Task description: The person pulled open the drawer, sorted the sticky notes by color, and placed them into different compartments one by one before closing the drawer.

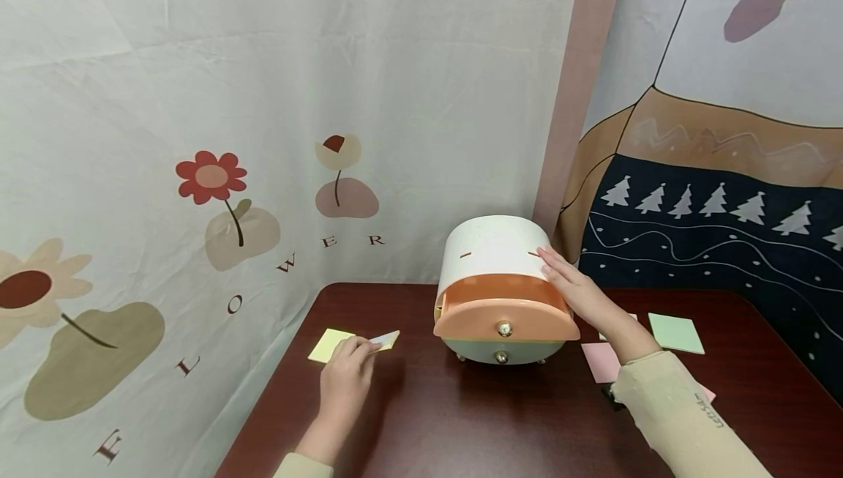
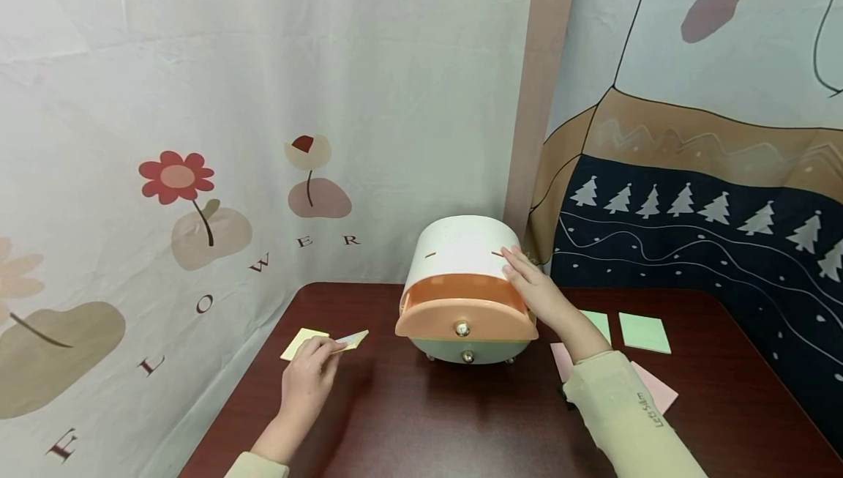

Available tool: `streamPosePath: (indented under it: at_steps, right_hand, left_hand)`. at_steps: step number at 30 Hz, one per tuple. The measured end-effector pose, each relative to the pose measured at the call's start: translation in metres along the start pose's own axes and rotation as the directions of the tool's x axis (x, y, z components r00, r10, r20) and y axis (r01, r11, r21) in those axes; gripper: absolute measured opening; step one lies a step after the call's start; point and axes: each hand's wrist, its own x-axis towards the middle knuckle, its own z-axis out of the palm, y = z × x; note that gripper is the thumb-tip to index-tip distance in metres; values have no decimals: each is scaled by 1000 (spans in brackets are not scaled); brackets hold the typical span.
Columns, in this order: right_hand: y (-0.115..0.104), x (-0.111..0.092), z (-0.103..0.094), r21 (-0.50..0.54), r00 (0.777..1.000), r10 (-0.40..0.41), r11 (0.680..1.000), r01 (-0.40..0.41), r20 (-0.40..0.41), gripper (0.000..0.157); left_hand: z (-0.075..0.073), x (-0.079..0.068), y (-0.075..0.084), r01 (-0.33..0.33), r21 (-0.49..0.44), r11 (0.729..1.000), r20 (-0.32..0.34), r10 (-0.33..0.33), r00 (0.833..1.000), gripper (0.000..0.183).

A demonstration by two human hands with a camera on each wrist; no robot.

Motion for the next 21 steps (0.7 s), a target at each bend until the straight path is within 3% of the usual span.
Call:
streamPosePath:
  at_steps: [8,21]
  right_hand:
    - [-1,0,0,-2,1000,7,1000,-7,3,58]
    - [-2,-2,-1,0,1000,1,1000,-1,3,57]
  left_hand:
    - [-2,8,6,-47,-52,998,-108,41,993,18]
    - [-13,31,22,-107,-132,986,-224,75,972,22]
